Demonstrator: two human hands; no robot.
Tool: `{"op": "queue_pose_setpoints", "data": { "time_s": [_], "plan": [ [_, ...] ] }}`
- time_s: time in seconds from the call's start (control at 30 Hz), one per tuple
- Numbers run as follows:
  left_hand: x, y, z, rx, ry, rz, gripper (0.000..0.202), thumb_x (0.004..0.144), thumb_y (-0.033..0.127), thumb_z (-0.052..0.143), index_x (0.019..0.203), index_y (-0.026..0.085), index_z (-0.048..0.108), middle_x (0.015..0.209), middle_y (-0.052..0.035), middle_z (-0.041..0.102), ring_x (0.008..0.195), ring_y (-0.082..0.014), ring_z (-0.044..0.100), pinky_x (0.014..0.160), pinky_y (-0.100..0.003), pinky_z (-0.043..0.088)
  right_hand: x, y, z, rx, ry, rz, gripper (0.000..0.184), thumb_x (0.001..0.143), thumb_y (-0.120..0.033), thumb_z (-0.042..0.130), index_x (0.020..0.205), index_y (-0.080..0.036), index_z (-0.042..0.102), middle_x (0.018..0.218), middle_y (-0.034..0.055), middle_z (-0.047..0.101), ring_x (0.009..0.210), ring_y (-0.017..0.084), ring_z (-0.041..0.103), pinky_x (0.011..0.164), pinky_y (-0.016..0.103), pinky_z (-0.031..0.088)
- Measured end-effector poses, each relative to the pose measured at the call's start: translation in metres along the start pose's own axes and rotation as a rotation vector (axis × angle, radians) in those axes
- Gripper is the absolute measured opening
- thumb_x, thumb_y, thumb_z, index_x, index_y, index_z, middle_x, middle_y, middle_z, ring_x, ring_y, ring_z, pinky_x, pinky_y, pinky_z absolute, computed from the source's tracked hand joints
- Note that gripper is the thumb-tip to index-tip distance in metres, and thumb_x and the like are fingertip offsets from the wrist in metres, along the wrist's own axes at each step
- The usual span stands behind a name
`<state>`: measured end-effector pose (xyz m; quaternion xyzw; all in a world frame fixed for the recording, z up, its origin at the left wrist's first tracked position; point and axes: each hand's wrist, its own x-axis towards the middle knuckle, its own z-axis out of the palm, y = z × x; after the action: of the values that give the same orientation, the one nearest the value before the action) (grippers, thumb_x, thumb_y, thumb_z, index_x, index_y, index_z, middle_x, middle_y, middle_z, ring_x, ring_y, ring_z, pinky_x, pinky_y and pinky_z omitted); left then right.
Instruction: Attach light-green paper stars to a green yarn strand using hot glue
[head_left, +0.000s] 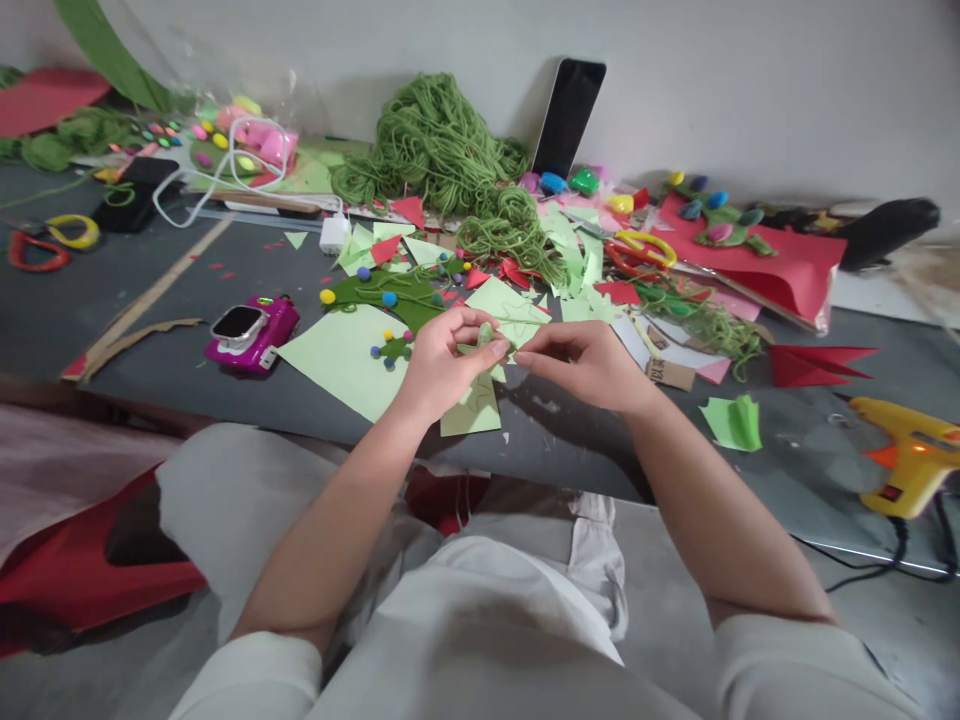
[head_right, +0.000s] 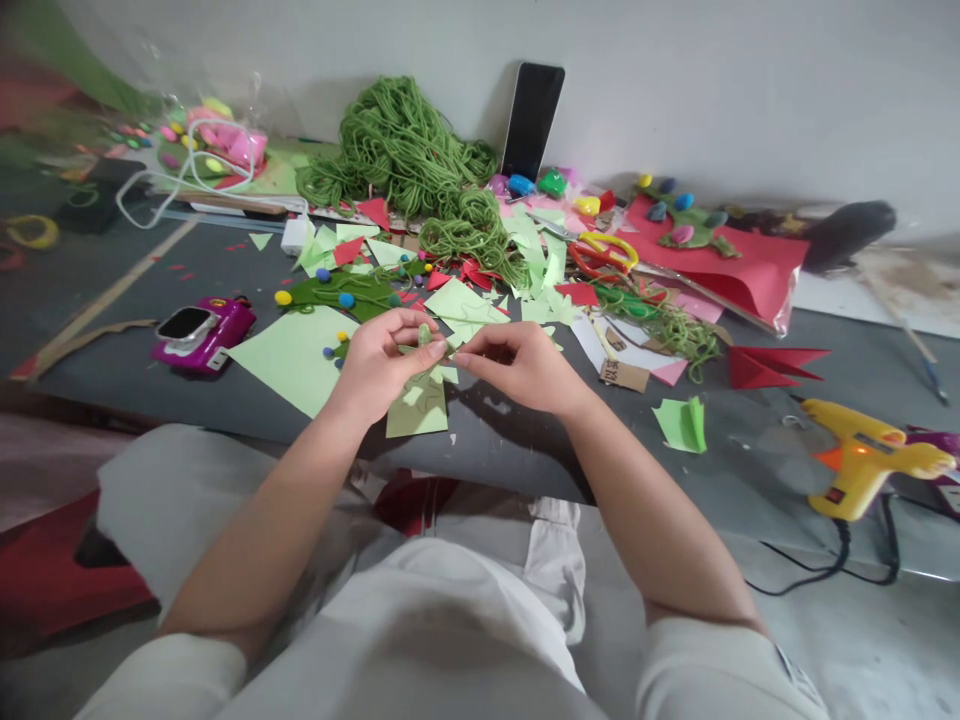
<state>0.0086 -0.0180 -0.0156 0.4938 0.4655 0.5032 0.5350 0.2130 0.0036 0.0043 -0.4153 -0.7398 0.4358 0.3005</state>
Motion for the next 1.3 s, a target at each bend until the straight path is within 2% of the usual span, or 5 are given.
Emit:
{"op": "queue_pose_setpoints", "data": {
  "time_s": [0.27,0.5,0.8,1.13,1.3],
  "plan": [
    [-0.002,0.005,-0.015,0.185,-0.271,-0.041,0.029,0.081,0.034,0.078,0.102,0.017,0.065,0.093,-0.0065,0.073,0.078,-0.0172,0.071,0.067,-0.027,0.052,0.003,0.005,-0.009,-0.001,-0.188,0.064,0.028,0.081,-0.044,0.079,0.082,-0.017,0.079,0.070,0.0031,0.072,0.060,0.013,0.054,0.055,0.027,0.040],
    [-0.006,0.009,-0.018,0.417,-0.436,-0.080,0.036,0.082,0.036,0.076,0.110,0.018,0.064,0.101,-0.0087,0.074,0.089,-0.0228,0.072,0.073,-0.032,0.053,0.001,0.006,-0.009,-0.090,-0.319,-0.087,0.022,0.090,-0.039,0.070,0.089,-0.018,0.075,0.080,0.0031,0.073,0.070,0.014,0.059,0.065,0.027,0.044],
    [-0.005,0.002,-0.015,0.426,-0.351,-0.110,0.034,0.080,0.035,0.077,0.108,0.020,0.062,0.100,-0.0079,0.074,0.093,-0.0247,0.073,0.070,-0.031,0.053,0.001,0.007,-0.005,-0.104,-0.297,-0.109,0.020,0.096,-0.034,0.062,0.089,-0.017,0.068,0.079,0.0017,0.067,0.070,0.013,0.055,0.067,0.026,0.042],
    [-0.003,0.010,-0.018,0.279,-0.141,-0.052,0.034,0.079,0.037,0.079,0.100,0.019,0.060,0.085,-0.0026,0.072,0.068,-0.0154,0.068,0.054,-0.024,0.043,0.000,0.005,-0.015,-0.097,-0.239,-0.032,0.028,0.097,-0.045,0.062,0.089,-0.018,0.063,0.070,-0.0021,0.053,0.063,0.011,0.042,0.058,0.026,0.036],
    [-0.004,0.009,-0.020,0.343,-0.098,-0.010,0.031,0.080,0.036,0.077,0.102,0.020,0.062,0.086,-0.0023,0.071,0.067,-0.0138,0.064,0.058,-0.026,0.045,0.000,0.000,-0.012,-0.087,-0.183,0.000,0.035,0.096,-0.050,0.060,0.085,-0.018,0.064,0.066,-0.0022,0.048,0.061,0.011,0.037,0.056,0.026,0.033]
  ]
}}
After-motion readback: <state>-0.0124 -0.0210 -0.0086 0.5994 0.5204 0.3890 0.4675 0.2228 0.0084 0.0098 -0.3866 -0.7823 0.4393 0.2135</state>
